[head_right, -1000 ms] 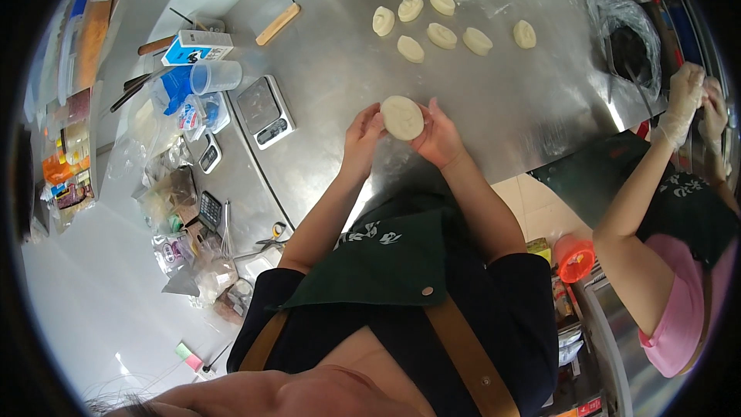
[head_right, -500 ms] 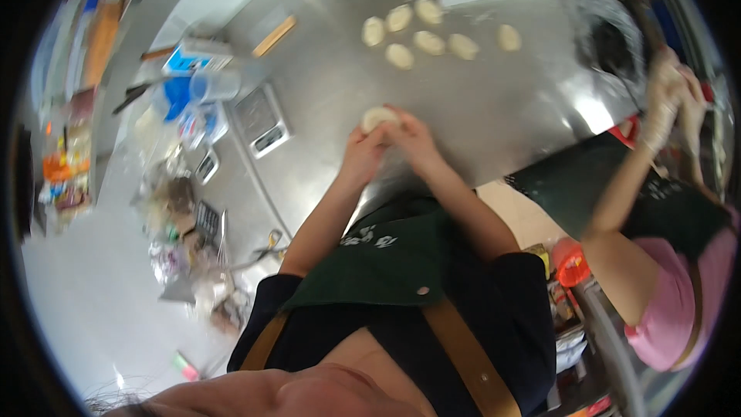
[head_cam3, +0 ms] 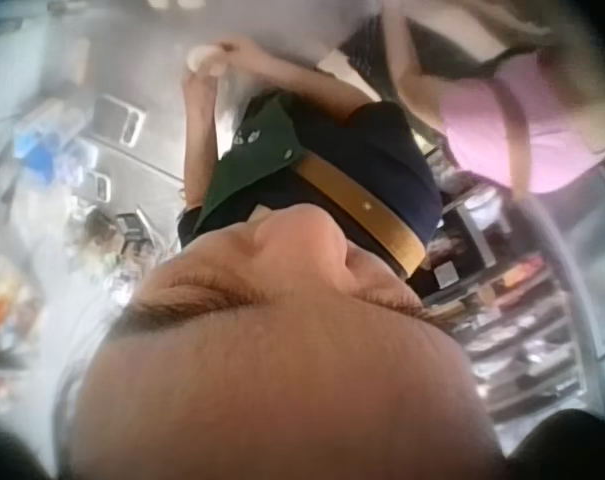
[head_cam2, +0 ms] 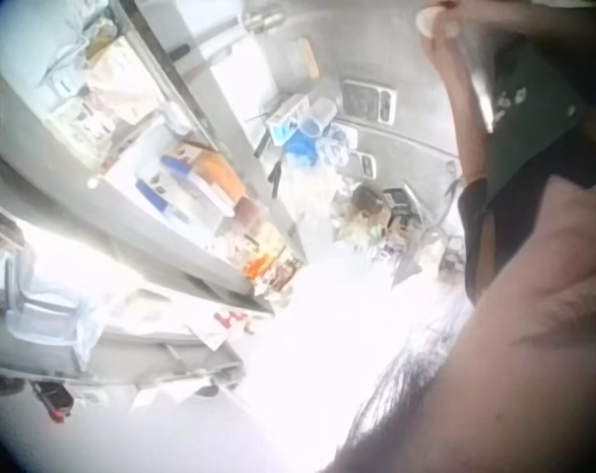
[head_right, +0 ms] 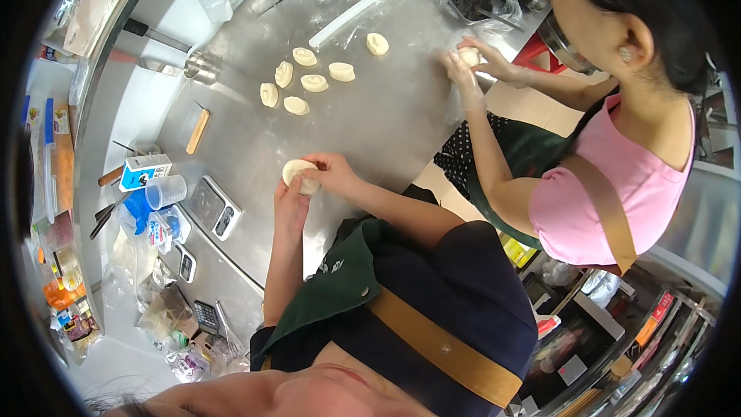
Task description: The person flattens pieces of dough on a metal counter by hand, weighs items using a digital scale, and washes a plastic cup in a sink under running water.
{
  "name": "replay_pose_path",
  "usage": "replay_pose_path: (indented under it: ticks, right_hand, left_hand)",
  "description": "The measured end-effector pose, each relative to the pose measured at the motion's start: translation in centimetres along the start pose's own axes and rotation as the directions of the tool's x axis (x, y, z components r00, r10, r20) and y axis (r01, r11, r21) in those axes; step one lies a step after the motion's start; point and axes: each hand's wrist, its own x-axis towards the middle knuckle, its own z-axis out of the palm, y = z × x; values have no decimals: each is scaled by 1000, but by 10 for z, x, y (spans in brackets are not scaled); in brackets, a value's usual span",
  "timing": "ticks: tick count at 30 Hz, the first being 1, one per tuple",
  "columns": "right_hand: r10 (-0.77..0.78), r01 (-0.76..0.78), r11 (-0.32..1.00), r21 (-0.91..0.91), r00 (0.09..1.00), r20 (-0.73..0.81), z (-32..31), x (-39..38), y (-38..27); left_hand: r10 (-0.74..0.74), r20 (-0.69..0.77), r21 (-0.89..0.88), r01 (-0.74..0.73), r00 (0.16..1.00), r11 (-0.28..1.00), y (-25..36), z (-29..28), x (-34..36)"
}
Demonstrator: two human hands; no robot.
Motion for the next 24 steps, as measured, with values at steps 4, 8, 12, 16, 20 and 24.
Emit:
replay_pose_path:
  ticks: [4, 8, 12, 16, 20, 24]
  right_hand:
    - [-35, 34, 997, 65, 999, 16, 1, -8, 3]
    - [-131, 121, 975, -187, 990, -43, -1, -14, 5]
    - [-162, 135, 926, -352, 986, -48, -9, -14, 8]
    - [-76, 65, 937, -343, 997, -19, -9, -18, 7]
    - [112, -95, 988, 119, 982, -149, -2, -20, 27]
    - [228, -270, 645, 715, 961, 157, -7, -36, -4]
  left_hand:
    - [-23, -38, -19, 22, 999, 1000, -10, -6, 1]
    - [20, -99, 83, -11, 995, 997, -15, -2, -3]
    - [52, -127, 142, -34, 991, 989, -14, 1, -9]
    - [41, -144, 211, -10, 989, 978, -15, -5, -13]
    - [375, -76, 774, -183, 924, 606, -17, 5, -14]
    - [484, 426, 817, -555, 764, 157, -23, 32, -32]
